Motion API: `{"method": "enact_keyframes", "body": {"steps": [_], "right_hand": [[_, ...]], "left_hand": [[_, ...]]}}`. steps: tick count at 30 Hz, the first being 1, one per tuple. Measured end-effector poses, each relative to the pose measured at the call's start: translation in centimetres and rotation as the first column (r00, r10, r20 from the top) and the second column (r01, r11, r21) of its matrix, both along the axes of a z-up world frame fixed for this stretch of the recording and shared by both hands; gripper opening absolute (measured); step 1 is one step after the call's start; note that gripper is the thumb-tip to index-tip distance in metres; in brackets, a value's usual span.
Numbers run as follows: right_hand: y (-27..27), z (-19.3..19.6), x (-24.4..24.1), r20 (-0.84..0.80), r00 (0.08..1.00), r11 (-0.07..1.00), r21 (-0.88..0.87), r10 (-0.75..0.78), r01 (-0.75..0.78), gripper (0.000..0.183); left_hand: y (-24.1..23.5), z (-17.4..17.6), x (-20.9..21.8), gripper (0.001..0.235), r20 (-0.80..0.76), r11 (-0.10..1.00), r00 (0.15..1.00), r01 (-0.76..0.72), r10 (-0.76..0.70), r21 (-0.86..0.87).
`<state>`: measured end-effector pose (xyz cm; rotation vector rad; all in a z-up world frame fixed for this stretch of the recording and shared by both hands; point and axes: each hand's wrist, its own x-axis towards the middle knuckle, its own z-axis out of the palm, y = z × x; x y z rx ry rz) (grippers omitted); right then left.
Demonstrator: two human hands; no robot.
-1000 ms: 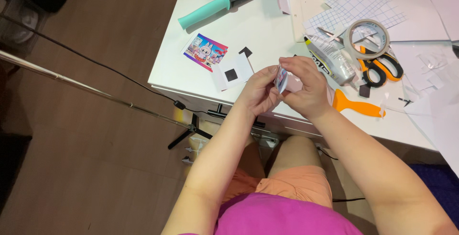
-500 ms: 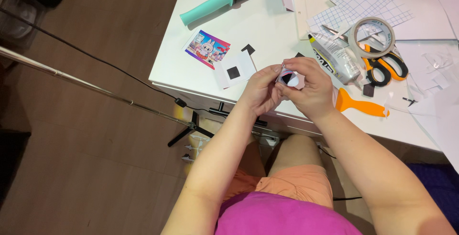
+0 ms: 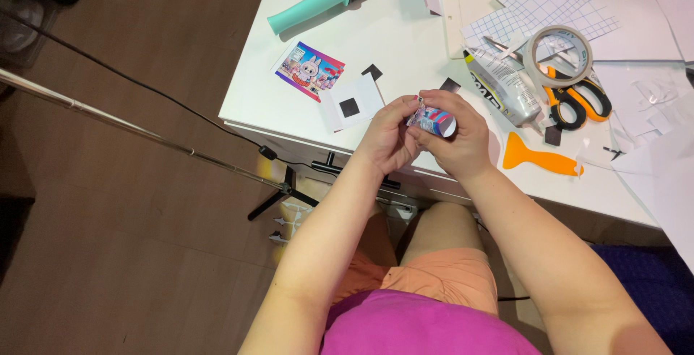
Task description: The person assembles a miniature item by folding paper pieces and applying adhesive from a tube to bond them together.
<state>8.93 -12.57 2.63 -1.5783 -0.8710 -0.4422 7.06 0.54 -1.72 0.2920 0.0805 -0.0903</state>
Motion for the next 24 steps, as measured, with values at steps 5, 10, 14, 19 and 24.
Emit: {"method": "enact_keyframes", "body": {"steps": [5,10,14,19,24], "right_hand": [[-0.5,-0.9,0.3,-0.042,0.999,1.0,-0.016,0.026,-0.027,0.048],[-0.3,-0.5,-0.2,-0.078,0.996,0.998,0.048,0.043,-0.039,0.051],[-0.1,-0.3,-0.4,0.027,1.0,0.999,0.041,0.013,-0.014,0.04],[-0.3,-1.1,-0.1,0.012,1.0,0.997,0.077,-0.009,0.008,0.045],[-0.5,-0.8,-0.1,0.092,0.994,0.996,0.061,-0.064,0.058,0.041]], "left_hand": [[0.2,0.7,0.0,0.01,0.011,0.998,0.999,0.043,-0.043,0.034],[0.3,1.3,-0.6,0.011,-0.002,0.998,0.999,0.048,-0.048,0.027],[0.2,0.9,-0.4,0.011,-0.012,0.999,0.999,0.045,-0.045,-0.003],[0.1,1.0,-0.5,0.012,-0.01,0.998,0.999,0.05,-0.05,0.028],[-0.1,1.2,-0.7,0.012,-0.027,0.997,0.999,0.048,-0.047,0.052]]}}
